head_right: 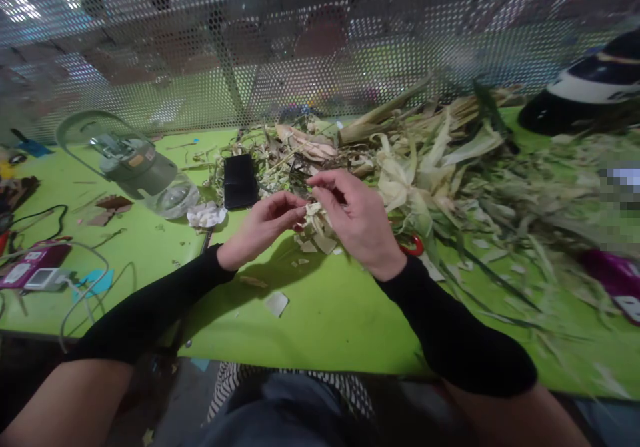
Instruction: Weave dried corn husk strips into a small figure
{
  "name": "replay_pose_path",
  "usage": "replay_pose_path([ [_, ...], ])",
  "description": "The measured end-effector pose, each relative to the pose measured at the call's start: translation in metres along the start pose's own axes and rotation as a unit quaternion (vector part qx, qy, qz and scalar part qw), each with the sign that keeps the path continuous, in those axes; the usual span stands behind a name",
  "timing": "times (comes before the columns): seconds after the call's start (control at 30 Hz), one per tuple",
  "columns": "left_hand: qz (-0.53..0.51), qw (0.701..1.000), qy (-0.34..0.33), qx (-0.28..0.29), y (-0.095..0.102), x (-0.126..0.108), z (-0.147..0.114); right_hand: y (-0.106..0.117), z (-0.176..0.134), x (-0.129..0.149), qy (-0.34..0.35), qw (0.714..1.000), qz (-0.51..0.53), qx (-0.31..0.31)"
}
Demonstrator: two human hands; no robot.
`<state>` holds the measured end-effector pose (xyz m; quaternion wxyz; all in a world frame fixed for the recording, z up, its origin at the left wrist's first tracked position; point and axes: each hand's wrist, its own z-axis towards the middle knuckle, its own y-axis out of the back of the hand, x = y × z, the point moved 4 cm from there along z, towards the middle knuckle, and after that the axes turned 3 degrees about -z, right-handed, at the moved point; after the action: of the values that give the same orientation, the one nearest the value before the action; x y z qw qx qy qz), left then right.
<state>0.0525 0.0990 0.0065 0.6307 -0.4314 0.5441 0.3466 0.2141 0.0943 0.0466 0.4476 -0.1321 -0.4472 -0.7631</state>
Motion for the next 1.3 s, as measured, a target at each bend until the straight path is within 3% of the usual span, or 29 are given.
replay_pose_path([
  [0.1,0.036,0.999,0.013,0.028,-0.001,-0.004,-0.003,0.004,0.001,-0.007,-0.013,0.999,0.01,-0.033],
  [0.3,-0.006,0.991,0.057,0.12,-0.006,-0.012,-0.008,-0.005,-0.001,-0.007,-0.039,0.991,0.107,0.066],
  [0.37,-0.025,0.989,0.058,0.137,-0.007,-0.01,-0.008,-0.007,-0.002,-0.005,-0.044,0.988,0.127,0.073],
  [0.43,-0.035,0.99,0.052,0.128,-0.005,-0.007,-0.006,-0.002,-0.001,-0.002,-0.045,0.99,0.129,0.024],
  [0.53,-0.058,0.996,0.021,0.059,0.002,-0.002,0.0,0.009,0.0,0.004,-0.034,0.996,0.047,-0.061],
  [0.57,-0.062,0.997,0.007,0.033,0.004,-0.001,0.001,0.009,0.001,0.007,-0.027,0.999,0.008,-0.044],
  [0.7,-0.045,0.999,-0.029,-0.008,0.007,0.0,0.004,-0.006,0.001,0.014,0.006,0.989,-0.071,0.13],
  [0.93,-0.063,0.997,-0.036,-0.006,0.012,-0.009,0.009,0.0,0.003,0.007,-0.013,0.979,-0.026,0.204],
  [1.07,-0.067,0.998,-0.019,-0.002,0.011,-0.011,0.008,0.002,0.004,0.003,-0.056,0.989,-0.012,0.136],
  [1.3,-0.068,0.997,-0.027,0.003,-0.013,0.003,0.001,-0.021,-0.008,0.004,-0.086,0.996,-0.007,0.026],
])
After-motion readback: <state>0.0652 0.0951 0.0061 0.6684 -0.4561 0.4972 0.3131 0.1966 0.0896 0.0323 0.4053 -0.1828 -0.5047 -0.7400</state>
